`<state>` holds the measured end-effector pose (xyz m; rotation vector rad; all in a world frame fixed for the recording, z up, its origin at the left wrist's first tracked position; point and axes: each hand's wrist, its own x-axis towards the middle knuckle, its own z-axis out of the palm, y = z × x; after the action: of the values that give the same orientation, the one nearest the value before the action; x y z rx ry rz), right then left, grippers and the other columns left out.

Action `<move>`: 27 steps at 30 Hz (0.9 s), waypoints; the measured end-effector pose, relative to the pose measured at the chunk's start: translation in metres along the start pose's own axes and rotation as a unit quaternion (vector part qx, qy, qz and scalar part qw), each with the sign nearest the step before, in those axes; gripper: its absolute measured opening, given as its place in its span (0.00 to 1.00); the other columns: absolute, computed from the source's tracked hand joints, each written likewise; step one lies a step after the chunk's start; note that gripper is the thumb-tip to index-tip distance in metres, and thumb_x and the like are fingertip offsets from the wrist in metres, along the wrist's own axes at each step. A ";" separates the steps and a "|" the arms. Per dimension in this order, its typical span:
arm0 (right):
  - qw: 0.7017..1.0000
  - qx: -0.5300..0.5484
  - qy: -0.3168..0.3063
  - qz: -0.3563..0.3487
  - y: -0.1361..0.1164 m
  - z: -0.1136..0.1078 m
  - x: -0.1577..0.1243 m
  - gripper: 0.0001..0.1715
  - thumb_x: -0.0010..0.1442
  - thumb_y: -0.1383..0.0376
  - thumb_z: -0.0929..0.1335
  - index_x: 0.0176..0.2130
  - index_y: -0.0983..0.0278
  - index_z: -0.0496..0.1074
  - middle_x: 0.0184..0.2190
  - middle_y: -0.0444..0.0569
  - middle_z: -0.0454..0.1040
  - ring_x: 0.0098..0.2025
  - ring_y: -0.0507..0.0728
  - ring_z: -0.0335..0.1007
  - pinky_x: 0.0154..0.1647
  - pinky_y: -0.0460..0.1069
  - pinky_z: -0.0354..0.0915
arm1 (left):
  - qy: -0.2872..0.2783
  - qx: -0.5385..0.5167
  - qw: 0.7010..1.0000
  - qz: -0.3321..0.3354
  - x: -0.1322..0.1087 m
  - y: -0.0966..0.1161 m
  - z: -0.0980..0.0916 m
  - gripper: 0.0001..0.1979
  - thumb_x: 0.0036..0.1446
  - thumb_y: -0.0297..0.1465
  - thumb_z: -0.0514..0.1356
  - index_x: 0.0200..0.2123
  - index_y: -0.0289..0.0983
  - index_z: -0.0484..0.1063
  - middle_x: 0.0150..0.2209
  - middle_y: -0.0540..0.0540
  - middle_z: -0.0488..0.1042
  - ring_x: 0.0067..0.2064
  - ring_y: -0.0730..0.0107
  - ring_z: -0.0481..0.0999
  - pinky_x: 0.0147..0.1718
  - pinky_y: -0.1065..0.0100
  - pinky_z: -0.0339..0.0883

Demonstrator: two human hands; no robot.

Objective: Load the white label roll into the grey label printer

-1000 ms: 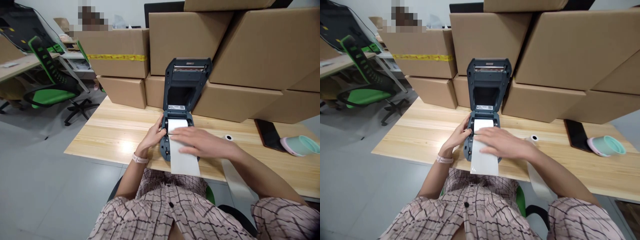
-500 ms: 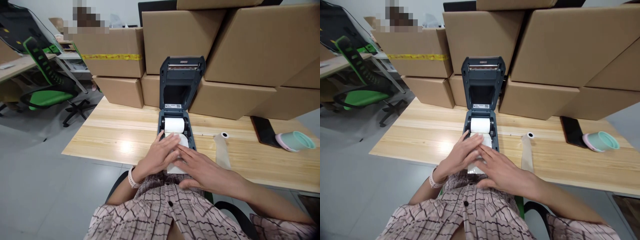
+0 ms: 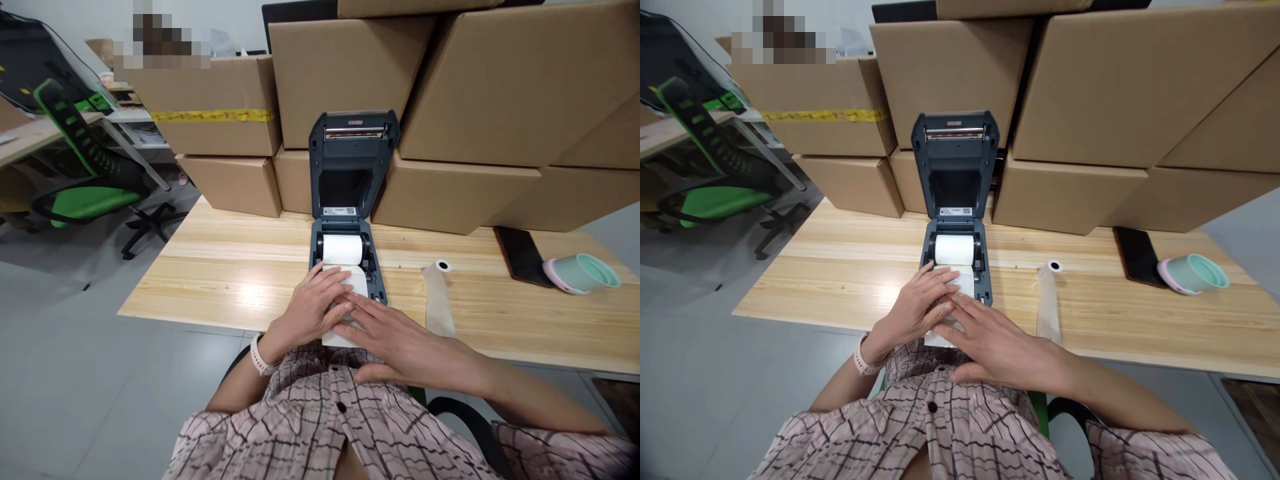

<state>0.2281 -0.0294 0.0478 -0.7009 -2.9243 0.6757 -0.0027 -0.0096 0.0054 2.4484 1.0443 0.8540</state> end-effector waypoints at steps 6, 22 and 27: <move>1.000 0.021 -0.018 -0.003 0.005 0.000 -0.007 0.44 0.68 0.44 0.67 0.74 0.58 0.56 0.76 0.59 0.51 0.79 0.69 0.37 0.75 0.69 0.52 | 0.018 0.045 0.999 0.007 -0.002 0.006 0.007 0.17 0.71 0.39 0.55 0.55 0.37 0.75 0.62 0.39 0.76 0.67 0.50 0.71 0.69 0.41 0.59; 0.999 0.042 -0.024 -0.009 0.001 -0.005 -0.007 0.37 0.69 0.48 0.68 0.70 0.60 0.64 0.75 0.56 0.55 0.79 0.67 0.38 0.77 0.67 0.46 | -0.036 0.111 0.992 0.042 0.011 0.011 0.003 0.38 0.68 0.57 0.42 0.63 0.36 0.70 0.60 0.33 0.73 0.59 0.46 0.70 0.56 0.46 0.66; 0.999 0.038 -0.007 -0.020 0.003 0.000 -0.008 0.37 0.69 0.48 0.68 0.70 0.60 0.64 0.75 0.56 0.53 0.79 0.67 0.36 0.77 0.67 0.46 | -0.060 0.111 0.991 0.033 0.013 0.012 0.004 0.38 0.67 0.58 0.44 0.62 0.36 0.70 0.63 0.35 0.72 0.61 0.45 0.69 0.59 0.46 0.62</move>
<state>0.2362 -0.0304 0.0468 -0.6318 -2.8986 0.7860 0.0137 -0.0090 0.0135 2.6953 1.0703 0.6292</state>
